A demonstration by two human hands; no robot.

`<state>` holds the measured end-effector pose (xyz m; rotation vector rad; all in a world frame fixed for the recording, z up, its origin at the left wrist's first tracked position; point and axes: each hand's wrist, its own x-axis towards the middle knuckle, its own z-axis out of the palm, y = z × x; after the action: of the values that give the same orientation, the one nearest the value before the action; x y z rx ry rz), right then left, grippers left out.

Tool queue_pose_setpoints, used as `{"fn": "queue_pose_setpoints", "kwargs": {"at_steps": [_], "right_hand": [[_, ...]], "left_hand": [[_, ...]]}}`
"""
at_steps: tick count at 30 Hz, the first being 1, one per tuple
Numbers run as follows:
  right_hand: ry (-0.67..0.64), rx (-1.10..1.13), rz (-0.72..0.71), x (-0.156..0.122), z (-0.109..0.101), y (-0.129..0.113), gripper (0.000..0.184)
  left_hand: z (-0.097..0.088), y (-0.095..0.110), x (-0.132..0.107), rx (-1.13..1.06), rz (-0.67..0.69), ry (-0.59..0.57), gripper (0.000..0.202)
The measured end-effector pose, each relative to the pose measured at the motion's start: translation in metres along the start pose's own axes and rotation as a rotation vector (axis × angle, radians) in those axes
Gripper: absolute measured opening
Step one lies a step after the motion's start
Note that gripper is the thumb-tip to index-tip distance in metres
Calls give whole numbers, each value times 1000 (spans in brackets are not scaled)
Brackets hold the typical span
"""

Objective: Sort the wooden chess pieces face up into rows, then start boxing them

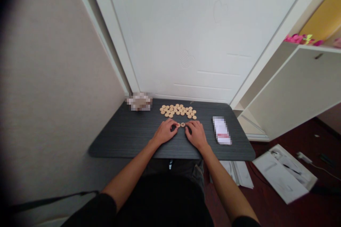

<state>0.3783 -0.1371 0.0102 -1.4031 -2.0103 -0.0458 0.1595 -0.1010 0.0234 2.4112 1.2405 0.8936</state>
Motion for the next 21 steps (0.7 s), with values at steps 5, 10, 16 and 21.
{"fn": "queue_pose_setpoints", "kwargs": {"at_steps": [5, 10, 16, 21], "right_hand": [[214, -27, 170, 3, 5, 25, 26], [147, -48, 181, 2, 11, 40, 21], [39, -29, 130, -1, 10, 30, 20], [-26, 40, 51, 3, 7, 21, 26]], "left_hand": [[-1, 1, 0, -4, -5, -13, 19], [0, 1, 1, 4, 2, -39, 18], [-1, 2, 1, 0, 6, -51, 18], [-1, 2, 2, 16, -24, -39, 18]]}}
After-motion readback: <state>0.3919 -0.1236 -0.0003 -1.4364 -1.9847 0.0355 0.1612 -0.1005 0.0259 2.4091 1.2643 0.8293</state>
